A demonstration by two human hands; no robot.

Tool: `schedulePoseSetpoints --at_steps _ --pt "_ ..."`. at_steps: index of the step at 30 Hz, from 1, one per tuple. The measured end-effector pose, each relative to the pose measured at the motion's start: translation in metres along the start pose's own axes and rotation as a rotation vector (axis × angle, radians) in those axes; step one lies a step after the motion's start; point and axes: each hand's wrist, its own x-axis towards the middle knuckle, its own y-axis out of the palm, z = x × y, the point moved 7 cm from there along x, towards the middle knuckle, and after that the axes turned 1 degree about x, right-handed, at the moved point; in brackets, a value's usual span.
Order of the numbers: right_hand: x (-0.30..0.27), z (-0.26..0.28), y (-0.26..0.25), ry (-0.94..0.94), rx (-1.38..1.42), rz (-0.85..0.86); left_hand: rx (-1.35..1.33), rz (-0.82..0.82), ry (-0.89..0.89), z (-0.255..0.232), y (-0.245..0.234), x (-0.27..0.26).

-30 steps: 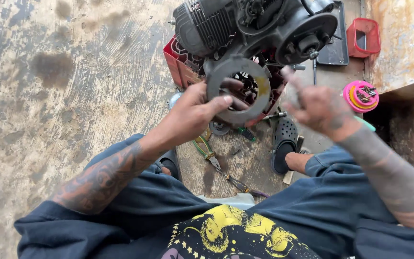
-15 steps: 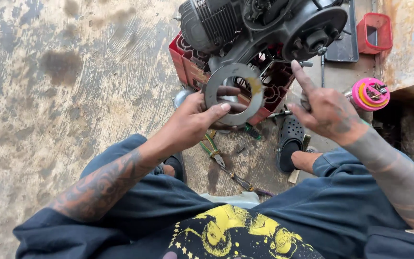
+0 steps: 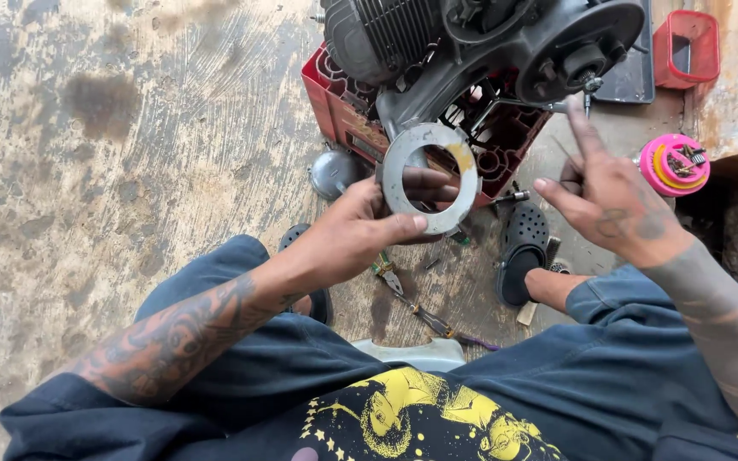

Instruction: The person sits on the floor and uses a small tool to scrape and clean a circular metal part, likely a brake shoe, held in their left hand. They rotate the part to access different areas and continue scraping the surface throughout the video.

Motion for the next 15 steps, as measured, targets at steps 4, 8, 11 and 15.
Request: schedulePoseSetpoints --at_steps 4,8,11,15 --pt "-0.011 -0.004 0.007 0.066 0.207 0.032 0.294 0.030 0.122 -0.012 0.004 0.000" --pt "-0.004 -0.031 0.045 -0.018 0.723 0.166 0.158 0.060 0.079 -0.006 0.010 0.002" --pt "0.005 -0.047 0.057 -0.034 1.028 0.163 0.104 0.092 0.069 -0.013 0.016 0.003" --pt "0.000 -0.042 0.043 -0.211 1.304 0.146 0.042 0.066 0.046 -0.012 0.016 0.002"
